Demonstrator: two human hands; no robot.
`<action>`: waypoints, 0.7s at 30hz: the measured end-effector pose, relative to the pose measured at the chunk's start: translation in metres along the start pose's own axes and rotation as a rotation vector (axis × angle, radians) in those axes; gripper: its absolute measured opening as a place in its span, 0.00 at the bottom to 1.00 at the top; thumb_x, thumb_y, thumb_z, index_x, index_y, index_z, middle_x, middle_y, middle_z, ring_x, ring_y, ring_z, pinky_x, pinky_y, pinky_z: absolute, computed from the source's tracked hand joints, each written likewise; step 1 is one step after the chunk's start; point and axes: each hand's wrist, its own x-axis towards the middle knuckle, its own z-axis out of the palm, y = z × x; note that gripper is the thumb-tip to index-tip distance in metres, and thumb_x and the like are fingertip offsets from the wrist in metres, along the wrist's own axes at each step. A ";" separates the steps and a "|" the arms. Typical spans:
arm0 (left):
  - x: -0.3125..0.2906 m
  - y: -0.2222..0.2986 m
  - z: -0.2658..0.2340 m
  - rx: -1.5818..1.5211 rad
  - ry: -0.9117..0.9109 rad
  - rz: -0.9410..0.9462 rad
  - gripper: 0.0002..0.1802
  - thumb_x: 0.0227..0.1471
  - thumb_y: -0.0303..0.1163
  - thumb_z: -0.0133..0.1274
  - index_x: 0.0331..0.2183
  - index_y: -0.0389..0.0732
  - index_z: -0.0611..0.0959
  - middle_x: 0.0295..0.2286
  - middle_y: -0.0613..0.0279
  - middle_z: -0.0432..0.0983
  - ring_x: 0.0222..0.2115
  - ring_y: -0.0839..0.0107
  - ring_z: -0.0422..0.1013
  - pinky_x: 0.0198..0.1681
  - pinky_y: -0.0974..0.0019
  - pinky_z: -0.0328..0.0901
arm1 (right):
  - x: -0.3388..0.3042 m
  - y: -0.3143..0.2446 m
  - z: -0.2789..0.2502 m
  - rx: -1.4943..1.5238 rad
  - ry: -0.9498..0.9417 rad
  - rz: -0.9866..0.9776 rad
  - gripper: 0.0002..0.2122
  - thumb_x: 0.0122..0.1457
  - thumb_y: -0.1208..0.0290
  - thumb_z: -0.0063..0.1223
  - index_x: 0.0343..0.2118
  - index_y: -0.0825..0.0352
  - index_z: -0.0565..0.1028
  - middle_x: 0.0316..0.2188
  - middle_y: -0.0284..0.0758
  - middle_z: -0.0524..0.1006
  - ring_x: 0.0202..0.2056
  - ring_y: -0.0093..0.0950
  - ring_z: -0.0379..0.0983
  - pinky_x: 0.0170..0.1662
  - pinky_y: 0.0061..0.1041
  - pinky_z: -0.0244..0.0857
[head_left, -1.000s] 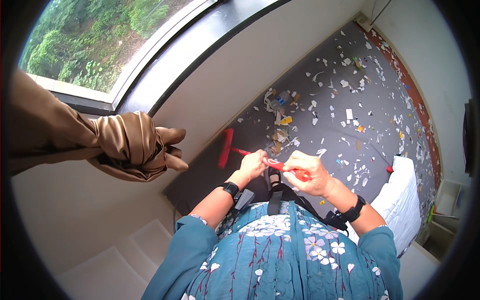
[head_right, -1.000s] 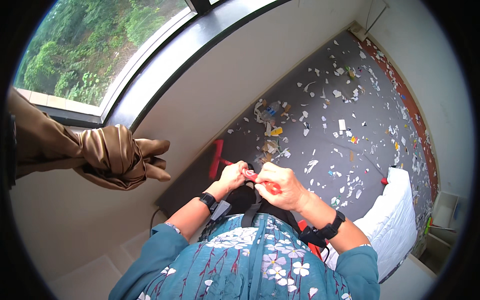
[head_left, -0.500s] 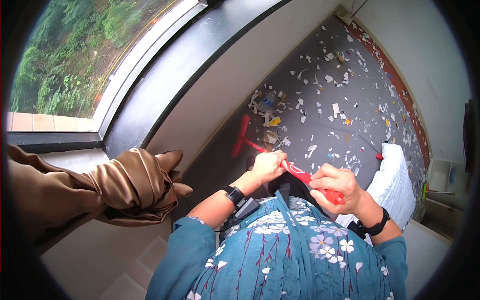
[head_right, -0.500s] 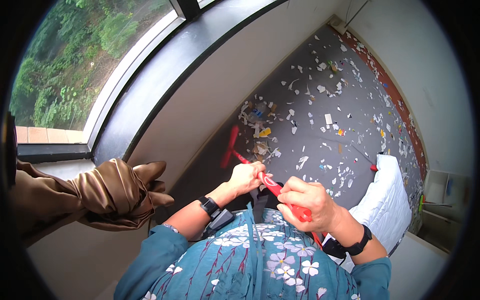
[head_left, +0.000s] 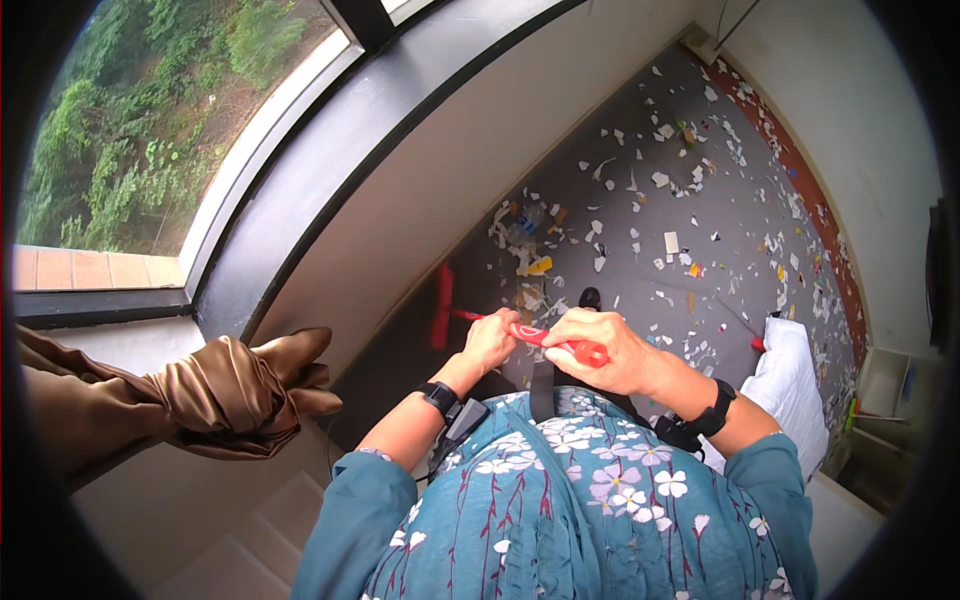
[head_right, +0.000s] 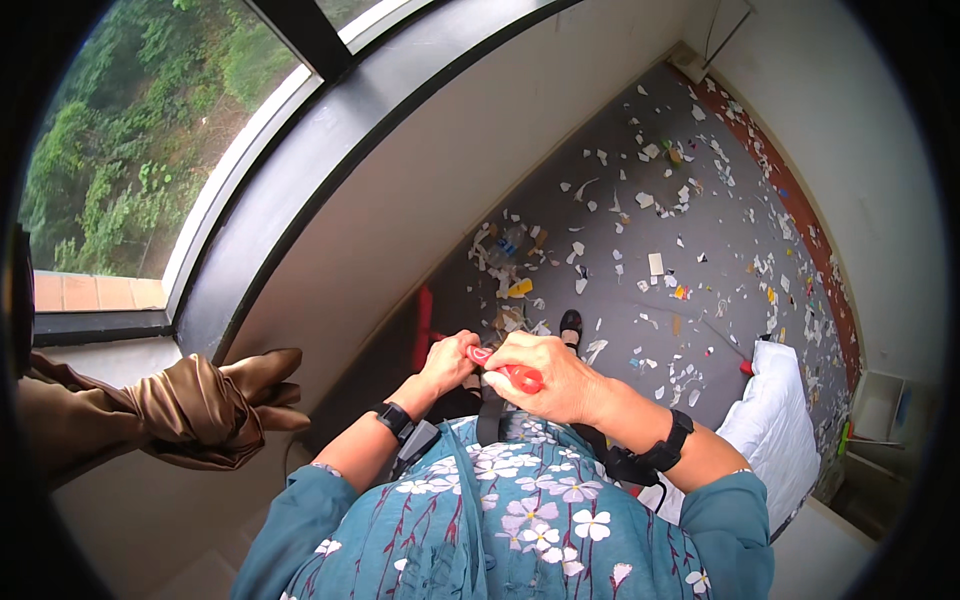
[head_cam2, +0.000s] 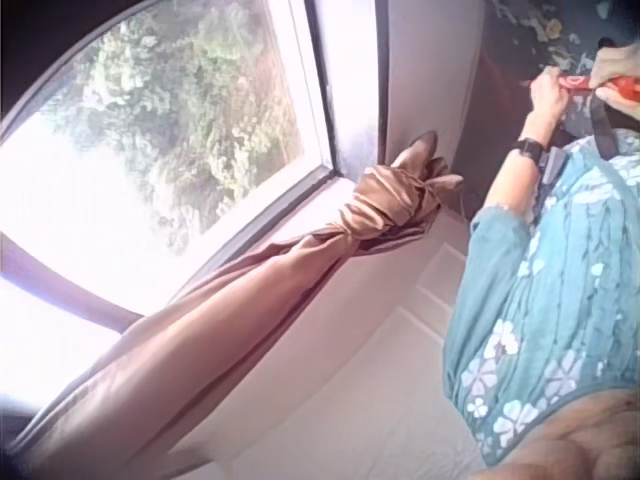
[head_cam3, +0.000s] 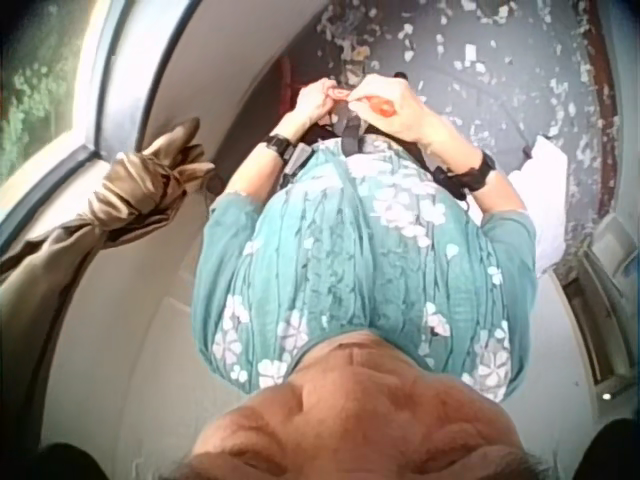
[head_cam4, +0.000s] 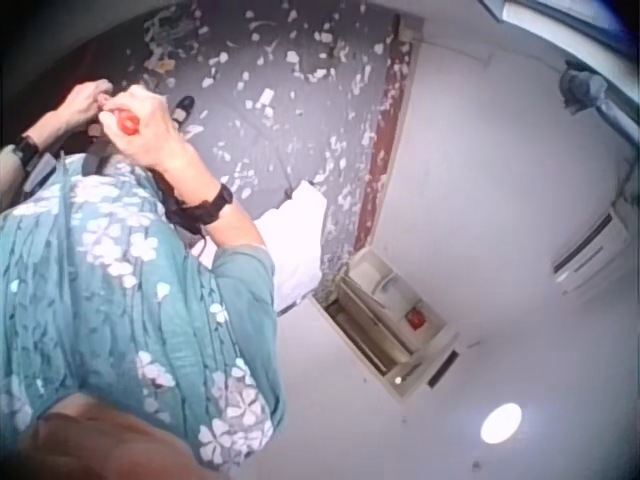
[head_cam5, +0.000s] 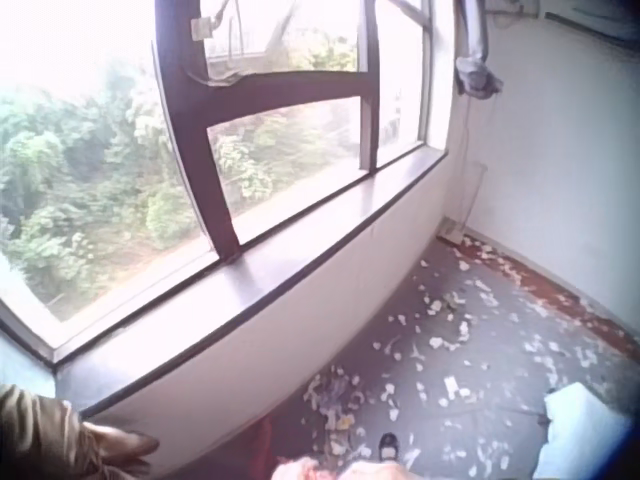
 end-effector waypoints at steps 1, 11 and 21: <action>0.015 0.013 0.006 0.005 -0.008 0.020 0.10 0.51 0.35 0.53 0.34 0.42 0.83 0.37 0.54 0.78 0.40 0.49 0.76 0.43 0.50 0.70 | -0.007 0.007 -0.015 0.007 0.003 -0.008 0.06 0.55 0.75 0.61 0.35 0.69 0.79 0.31 0.41 0.78 0.32 0.39 0.76 0.36 0.32 0.71; 0.195 0.148 0.081 0.023 -0.024 0.255 0.19 0.54 0.46 0.57 0.28 0.38 0.80 0.33 0.53 0.76 0.36 0.48 0.75 0.39 0.50 0.68 | -0.076 0.064 -0.174 -0.134 0.364 0.029 0.08 0.50 0.81 0.62 0.35 0.70 0.78 0.28 0.40 0.76 0.26 0.38 0.75 0.31 0.29 0.71; 0.212 0.256 0.076 0.086 -0.054 0.468 0.18 0.53 0.47 0.58 0.27 0.42 0.78 0.27 0.58 0.75 0.30 0.50 0.74 0.32 0.51 0.67 | -0.117 0.028 -0.259 -0.300 0.341 -0.128 0.12 0.43 0.82 0.65 0.33 0.73 0.78 0.30 0.42 0.75 0.23 0.35 0.75 0.26 0.28 0.70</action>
